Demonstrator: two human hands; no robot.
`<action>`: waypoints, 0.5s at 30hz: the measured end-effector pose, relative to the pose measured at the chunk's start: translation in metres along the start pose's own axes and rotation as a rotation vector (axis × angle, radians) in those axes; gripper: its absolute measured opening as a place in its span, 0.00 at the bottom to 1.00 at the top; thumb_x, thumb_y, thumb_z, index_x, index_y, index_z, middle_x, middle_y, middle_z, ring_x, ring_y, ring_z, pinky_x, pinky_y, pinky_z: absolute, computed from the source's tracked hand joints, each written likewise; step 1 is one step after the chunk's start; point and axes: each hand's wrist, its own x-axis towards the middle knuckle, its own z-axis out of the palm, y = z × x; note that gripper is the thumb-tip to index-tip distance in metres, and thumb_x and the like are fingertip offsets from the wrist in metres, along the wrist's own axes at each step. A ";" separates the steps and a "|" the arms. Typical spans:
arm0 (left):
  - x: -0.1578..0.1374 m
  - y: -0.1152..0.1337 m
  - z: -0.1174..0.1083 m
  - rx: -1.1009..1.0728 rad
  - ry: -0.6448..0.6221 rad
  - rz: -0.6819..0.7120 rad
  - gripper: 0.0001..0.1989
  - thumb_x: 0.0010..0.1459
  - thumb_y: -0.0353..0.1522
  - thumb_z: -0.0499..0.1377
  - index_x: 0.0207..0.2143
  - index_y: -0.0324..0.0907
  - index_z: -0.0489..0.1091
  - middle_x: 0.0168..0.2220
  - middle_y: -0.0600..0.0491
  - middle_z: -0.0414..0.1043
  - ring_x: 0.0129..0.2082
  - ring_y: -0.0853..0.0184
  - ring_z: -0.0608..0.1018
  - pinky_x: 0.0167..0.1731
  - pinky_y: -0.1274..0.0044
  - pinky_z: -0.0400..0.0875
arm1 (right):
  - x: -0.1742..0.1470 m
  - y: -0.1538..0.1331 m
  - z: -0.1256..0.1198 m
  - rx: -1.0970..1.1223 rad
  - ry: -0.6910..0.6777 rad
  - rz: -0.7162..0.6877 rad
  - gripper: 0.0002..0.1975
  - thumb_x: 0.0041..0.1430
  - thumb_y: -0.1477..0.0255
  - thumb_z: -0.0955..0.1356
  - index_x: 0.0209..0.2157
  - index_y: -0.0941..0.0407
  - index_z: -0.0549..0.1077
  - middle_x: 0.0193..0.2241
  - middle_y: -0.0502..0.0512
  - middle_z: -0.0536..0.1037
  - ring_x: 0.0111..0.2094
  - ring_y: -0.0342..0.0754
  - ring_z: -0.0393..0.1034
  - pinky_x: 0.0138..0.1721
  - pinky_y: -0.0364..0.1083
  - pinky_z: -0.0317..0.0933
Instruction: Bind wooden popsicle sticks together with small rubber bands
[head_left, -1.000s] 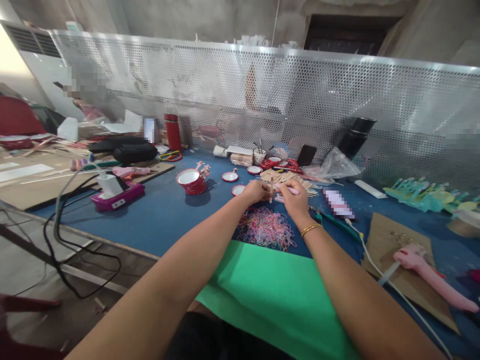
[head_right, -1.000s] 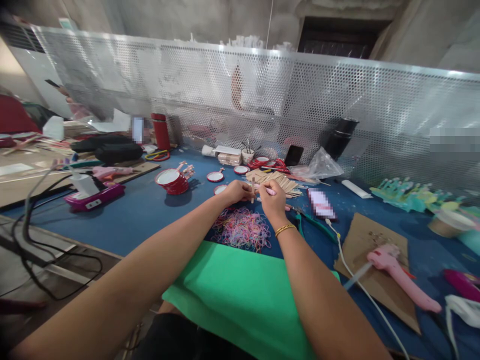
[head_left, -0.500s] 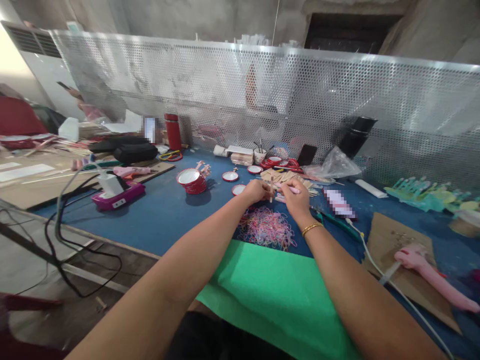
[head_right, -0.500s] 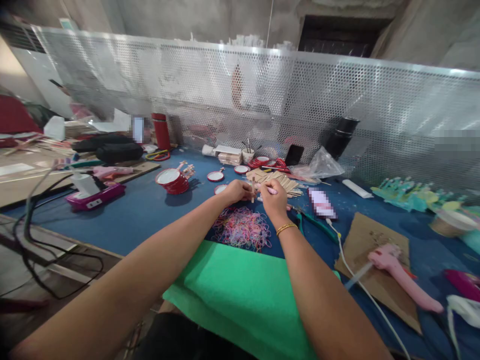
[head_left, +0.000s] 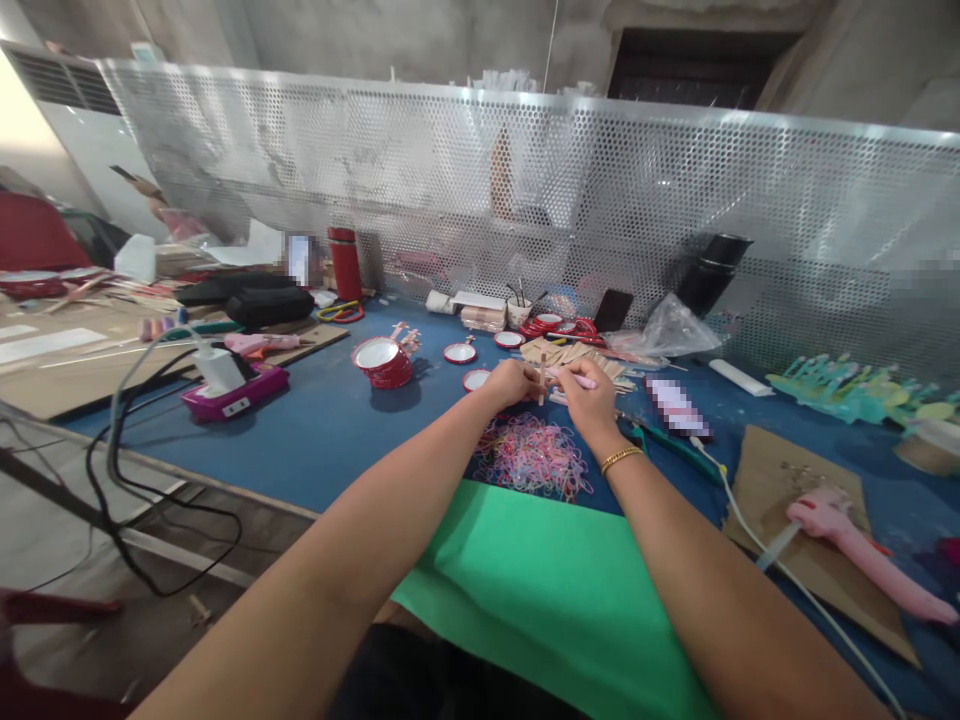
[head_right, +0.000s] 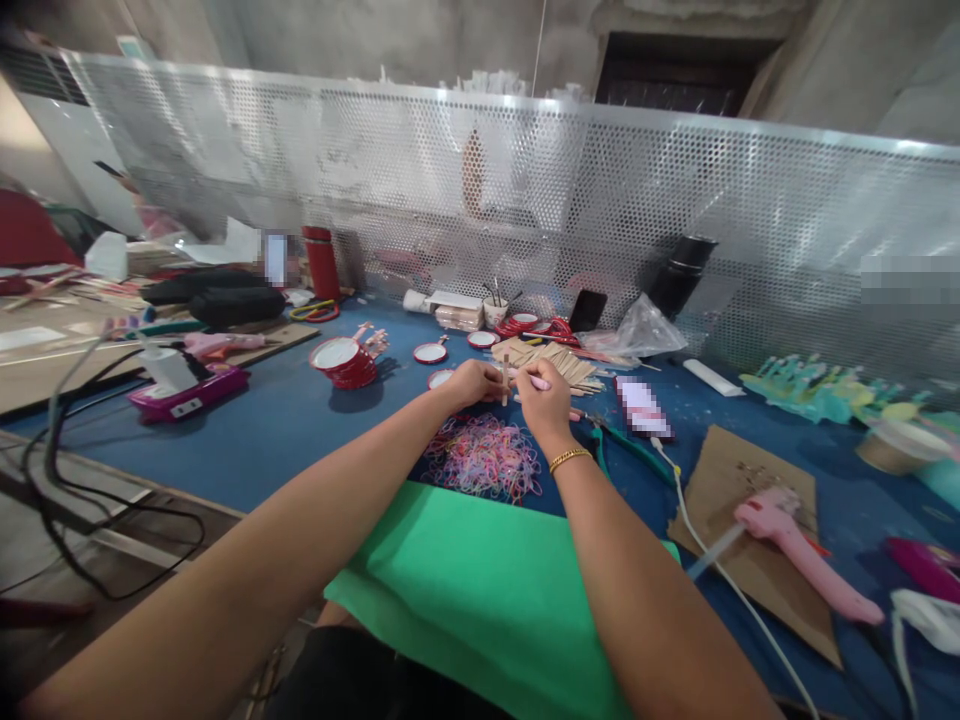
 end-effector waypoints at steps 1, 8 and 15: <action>0.000 0.000 0.000 0.005 0.003 0.002 0.03 0.45 0.28 0.66 0.22 0.37 0.76 0.18 0.56 0.70 0.19 0.76 0.69 0.21 0.84 0.64 | 0.000 0.000 0.000 -0.001 -0.007 -0.010 0.08 0.53 0.67 0.65 0.25 0.54 0.71 0.24 0.49 0.77 0.29 0.47 0.70 0.34 0.45 0.61; 0.003 -0.002 0.000 -0.020 -0.007 0.000 0.02 0.44 0.27 0.66 0.23 0.37 0.77 0.18 0.55 0.71 0.19 0.75 0.70 0.21 0.83 0.65 | 0.001 0.002 0.000 0.009 0.014 0.025 0.07 0.53 0.67 0.65 0.25 0.54 0.71 0.24 0.49 0.77 0.29 0.47 0.70 0.34 0.45 0.61; -0.004 0.004 0.001 -0.058 0.006 -0.012 0.02 0.43 0.26 0.67 0.23 0.36 0.76 0.17 0.57 0.69 0.18 0.76 0.69 0.20 0.85 0.64 | 0.001 0.002 0.000 -0.009 0.015 0.013 0.08 0.52 0.66 0.65 0.25 0.54 0.71 0.24 0.49 0.76 0.29 0.47 0.69 0.33 0.45 0.61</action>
